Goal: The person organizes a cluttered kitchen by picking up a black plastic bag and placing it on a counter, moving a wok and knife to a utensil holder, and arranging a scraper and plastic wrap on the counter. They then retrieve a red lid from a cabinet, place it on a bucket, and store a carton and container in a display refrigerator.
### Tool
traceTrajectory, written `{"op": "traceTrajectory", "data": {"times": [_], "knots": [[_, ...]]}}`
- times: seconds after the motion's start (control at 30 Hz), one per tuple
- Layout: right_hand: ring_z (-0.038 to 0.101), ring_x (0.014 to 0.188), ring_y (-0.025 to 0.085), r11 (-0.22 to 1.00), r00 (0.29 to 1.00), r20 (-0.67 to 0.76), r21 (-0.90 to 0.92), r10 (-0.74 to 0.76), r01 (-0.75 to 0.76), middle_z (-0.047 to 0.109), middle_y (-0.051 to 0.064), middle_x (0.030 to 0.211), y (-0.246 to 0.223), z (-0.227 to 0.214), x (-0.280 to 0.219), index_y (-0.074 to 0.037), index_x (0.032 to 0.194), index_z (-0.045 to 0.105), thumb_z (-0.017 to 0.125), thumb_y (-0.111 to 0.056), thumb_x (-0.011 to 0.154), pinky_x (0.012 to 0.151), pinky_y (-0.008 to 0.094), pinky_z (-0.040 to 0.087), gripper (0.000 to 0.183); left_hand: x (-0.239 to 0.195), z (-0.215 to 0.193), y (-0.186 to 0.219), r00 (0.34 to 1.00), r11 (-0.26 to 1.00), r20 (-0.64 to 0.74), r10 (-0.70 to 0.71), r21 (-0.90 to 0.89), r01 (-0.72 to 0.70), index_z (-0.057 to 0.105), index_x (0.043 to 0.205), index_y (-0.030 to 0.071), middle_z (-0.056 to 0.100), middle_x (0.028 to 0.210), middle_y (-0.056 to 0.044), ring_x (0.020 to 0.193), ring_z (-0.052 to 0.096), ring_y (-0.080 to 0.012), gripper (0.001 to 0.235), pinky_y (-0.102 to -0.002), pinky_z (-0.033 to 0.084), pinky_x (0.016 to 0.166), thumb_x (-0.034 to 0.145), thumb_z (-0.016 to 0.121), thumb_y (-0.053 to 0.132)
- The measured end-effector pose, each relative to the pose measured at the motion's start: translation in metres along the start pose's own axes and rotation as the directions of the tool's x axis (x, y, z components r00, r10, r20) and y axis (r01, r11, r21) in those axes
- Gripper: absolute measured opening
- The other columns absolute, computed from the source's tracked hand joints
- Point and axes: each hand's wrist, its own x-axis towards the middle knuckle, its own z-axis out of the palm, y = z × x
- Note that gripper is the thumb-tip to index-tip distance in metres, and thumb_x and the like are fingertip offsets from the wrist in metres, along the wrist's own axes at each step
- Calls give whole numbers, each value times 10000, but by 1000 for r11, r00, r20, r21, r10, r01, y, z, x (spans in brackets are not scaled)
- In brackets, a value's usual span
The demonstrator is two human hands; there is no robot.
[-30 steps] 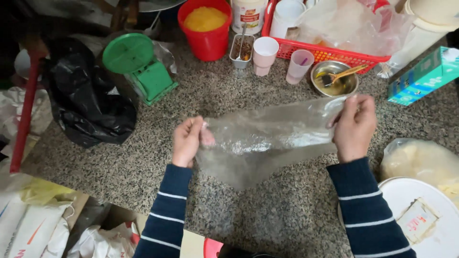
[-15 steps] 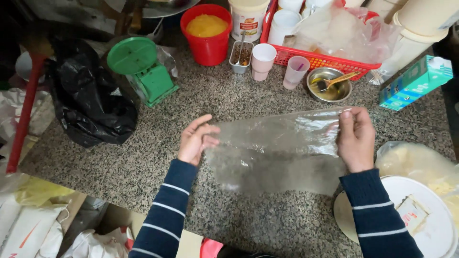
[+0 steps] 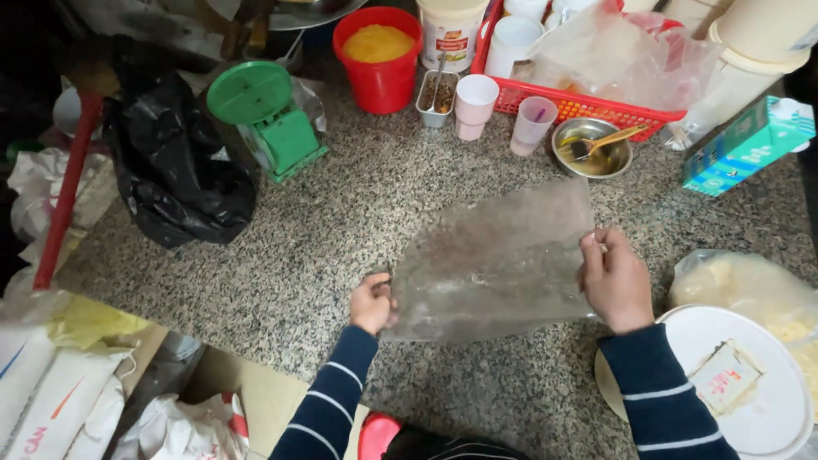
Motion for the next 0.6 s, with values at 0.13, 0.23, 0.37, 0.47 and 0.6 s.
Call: {"op": "traceTrajectory", "data": {"times": [0.13, 0.23, 0.37, 0.47, 0.6], "knots": [[785, 759, 438, 995, 999, -34, 94, -38, 41, 789, 140, 715, 9, 1, 0, -84, 1238, 708, 545, -308, 1300, 847, 560, 564, 284, -56, -11, 46, 978, 888, 182, -103, -427, 173, 531, 1647, 115, 749, 868, -124, 596, 771, -282, 717, -439, 720, 507, 1042, 854, 324], [765, 767, 378, 969, 984, -129, 198, -123, 148, 717, 183, 670, -8, -13, 0, -58, 1259, 740, 641, -210, 1272, 831, 512, 574, 182, -148, -36, 179, 960, 894, 159, 229, -425, -143, 429, 1727, 35, 691, 789, -124, 520, 696, -212, 778, -309, 641, 461, 1026, 766, 48], [662, 598, 242, 765, 979, -116, 611, -168, 204, 615, 102, 772, -59, -55, -1, -104, 1538, 435, 589, -142, 1254, 552, 364, 570, 325, -175, -73, 262, 880, 882, 69, 471, -6, -471, 813, 1384, 191, 818, 1494, -68, 1390, 759, -203, 445, -551, 515, 1289, 941, 809, 241], [604, 623, 194, 663, 927, -333, 657, -173, 360, 610, 120, 782, -80, -77, 6, -90, 1655, 406, 562, -84, 1287, 661, 312, 525, 400, -210, -93, 312, 683, 679, 117, 721, 74, -730, 765, 1430, 167, 782, 1519, -111, 1405, 741, -221, 418, -437, 576, 1234, 1021, 797, 243], [671, 1022, 130, 495, 941, -179, 813, -287, 306, 657, 65, 1108, -92, -110, 7, -150, 1627, 520, 594, -261, 1223, 940, 300, 597, 426, -254, -104, 356, 564, 593, 235, 792, -75, -801, 549, 1630, 62, 697, 1595, -176, 1440, 718, -227, 653, -382, 624, 1197, 1020, 778, 33]]}}
